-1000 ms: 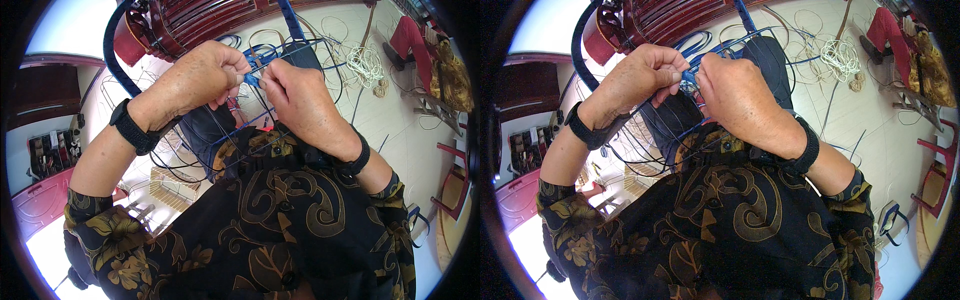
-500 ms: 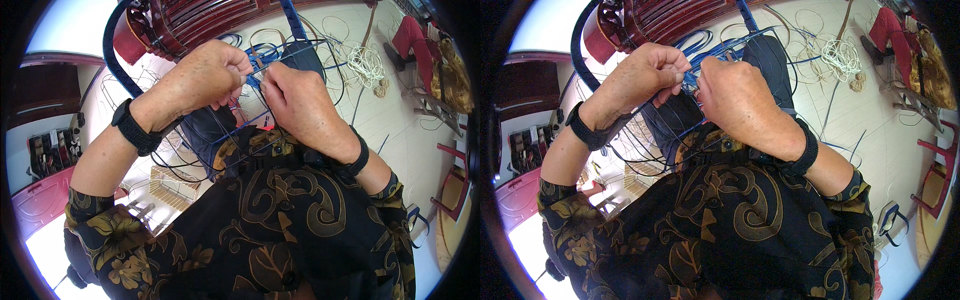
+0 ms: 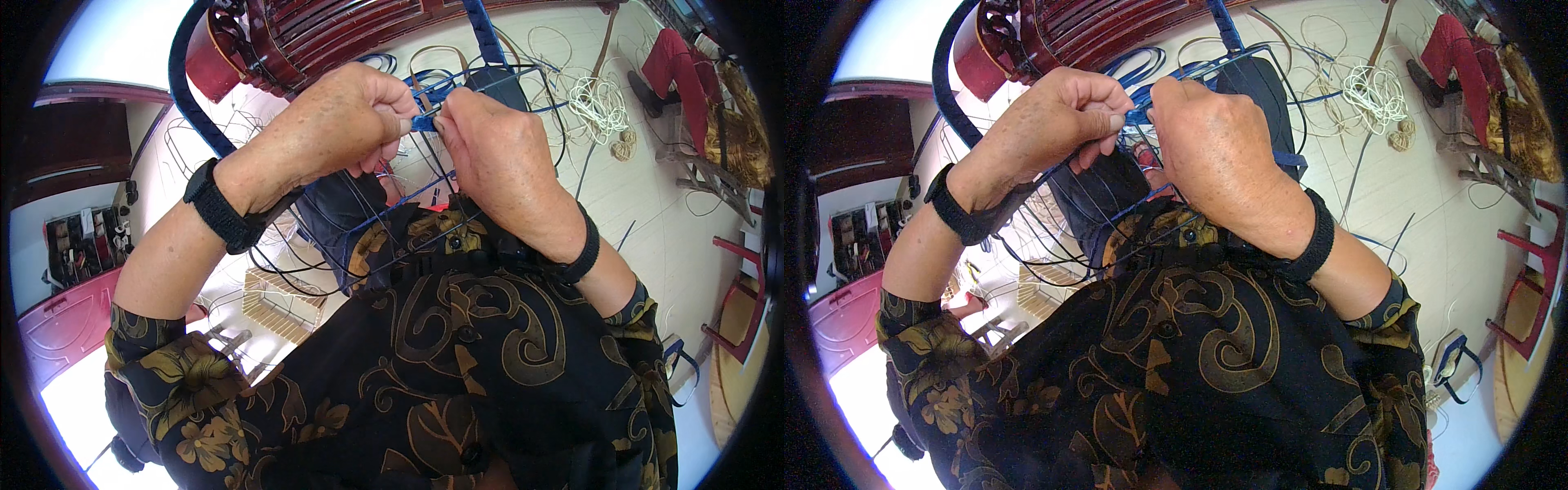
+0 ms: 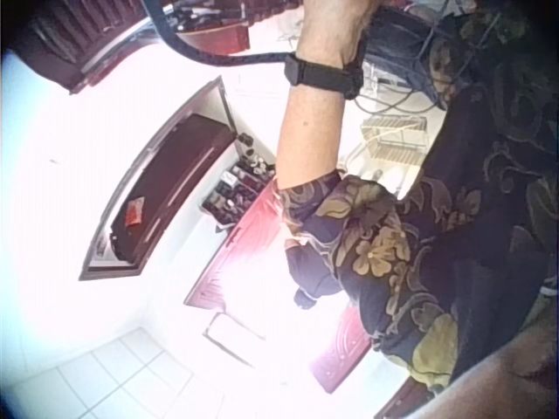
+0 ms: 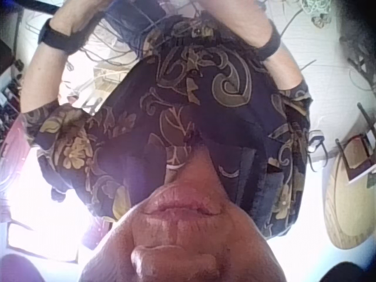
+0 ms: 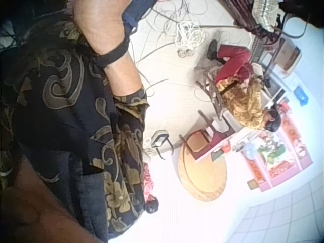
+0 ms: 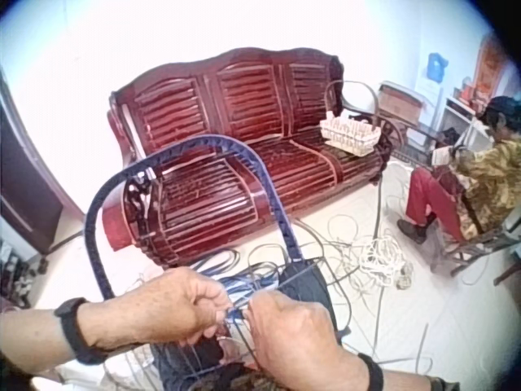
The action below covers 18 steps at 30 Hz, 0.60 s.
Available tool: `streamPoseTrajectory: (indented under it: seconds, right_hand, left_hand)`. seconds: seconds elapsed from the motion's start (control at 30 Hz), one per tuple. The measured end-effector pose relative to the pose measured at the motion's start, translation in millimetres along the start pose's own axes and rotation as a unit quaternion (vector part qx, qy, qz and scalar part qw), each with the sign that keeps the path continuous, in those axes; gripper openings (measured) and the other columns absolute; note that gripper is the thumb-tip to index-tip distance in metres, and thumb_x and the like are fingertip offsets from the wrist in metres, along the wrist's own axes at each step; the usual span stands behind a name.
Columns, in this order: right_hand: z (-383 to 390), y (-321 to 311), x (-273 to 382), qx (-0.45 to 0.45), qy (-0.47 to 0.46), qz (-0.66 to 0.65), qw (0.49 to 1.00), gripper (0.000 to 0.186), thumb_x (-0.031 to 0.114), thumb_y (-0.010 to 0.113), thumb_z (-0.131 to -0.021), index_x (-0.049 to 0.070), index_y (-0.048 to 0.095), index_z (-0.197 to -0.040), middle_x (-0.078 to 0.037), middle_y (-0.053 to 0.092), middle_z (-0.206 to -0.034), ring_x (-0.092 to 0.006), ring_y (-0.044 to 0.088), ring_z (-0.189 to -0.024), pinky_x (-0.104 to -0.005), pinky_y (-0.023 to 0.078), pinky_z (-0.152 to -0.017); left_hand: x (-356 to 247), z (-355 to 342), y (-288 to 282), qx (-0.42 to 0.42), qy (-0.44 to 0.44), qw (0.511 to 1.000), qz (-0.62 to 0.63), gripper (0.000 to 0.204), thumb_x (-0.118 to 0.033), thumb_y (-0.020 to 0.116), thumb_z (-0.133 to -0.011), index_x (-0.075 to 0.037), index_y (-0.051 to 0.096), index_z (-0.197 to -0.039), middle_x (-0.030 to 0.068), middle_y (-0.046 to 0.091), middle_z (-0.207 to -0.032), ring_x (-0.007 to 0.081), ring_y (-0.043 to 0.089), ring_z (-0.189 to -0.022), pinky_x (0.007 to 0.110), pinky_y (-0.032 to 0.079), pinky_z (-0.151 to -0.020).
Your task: The person weaves blue plastic straps through a wire basket frame by hand, pulling the straps through the wire mesh and tightening them.
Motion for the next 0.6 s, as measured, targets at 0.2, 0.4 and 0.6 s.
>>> streamPoseTrajectory:
  seconds: [0.2, 0.4, 0.6]
  right_hand:
    - [4.3, 0.4, 5.1, -0.056, -0.039, 0.025, 0.997, 0.015, 0.01, 0.07, -0.089, 0.005, 0.056, -0.087, -0.014, 0.063, -0.076, -0.0345, 0.065, -0.066, -0.0402, 0.052, -0.055]
    - [5.2, 4.6, 6.5, -0.053, -0.039, 0.049, 0.997, 0.018, 0.011, 0.071, -0.088, 0.005, 0.054, -0.085, -0.012, 0.063, -0.074, -0.0323, 0.065, -0.062, -0.0385, 0.053, -0.053]
    - [5.1, 7.3, 6.0, -0.028, -0.041, 0.069, 0.996, 0.025, 0.01, 0.076, -0.077, 0.004, 0.054, -0.087, -0.014, 0.065, -0.076, -0.0307, 0.069, -0.065, -0.038, 0.055, -0.054]
  left_hand:
    - [0.9, 1.0, -3.6, -0.017, -0.003, 1.0, -0.01, 0.015, -0.007, 0.054, -0.1, -0.001, 0.066, -0.106, -0.0002, 0.061, -0.068, 0.0051, 0.053, -0.051, 0.02, 0.043, -0.048]
    - [-2.4, 4.3, 0.2, 0.003, 0.007, 1.0, 0.023, 0.019, -0.005, 0.049, -0.101, -0.001, 0.064, -0.113, -0.0003, 0.061, -0.072, 0.0051, 0.053, -0.054, 0.02, 0.043, -0.05]
    - [-8.4, 4.5, 0.5, -0.005, 0.03, 0.999, -0.03, 0.012, -0.006, 0.053, -0.1, -0.002, 0.063, -0.104, -0.0015, 0.059, -0.07, 0.0047, 0.051, -0.053, 0.02, 0.042, -0.05]
Point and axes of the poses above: each hand's wrist, its own z-axis away from the middle knuckle, its own y-axis out of the palm, x = y × z, the point moved 10 cm from there along -z, towards the middle knuckle
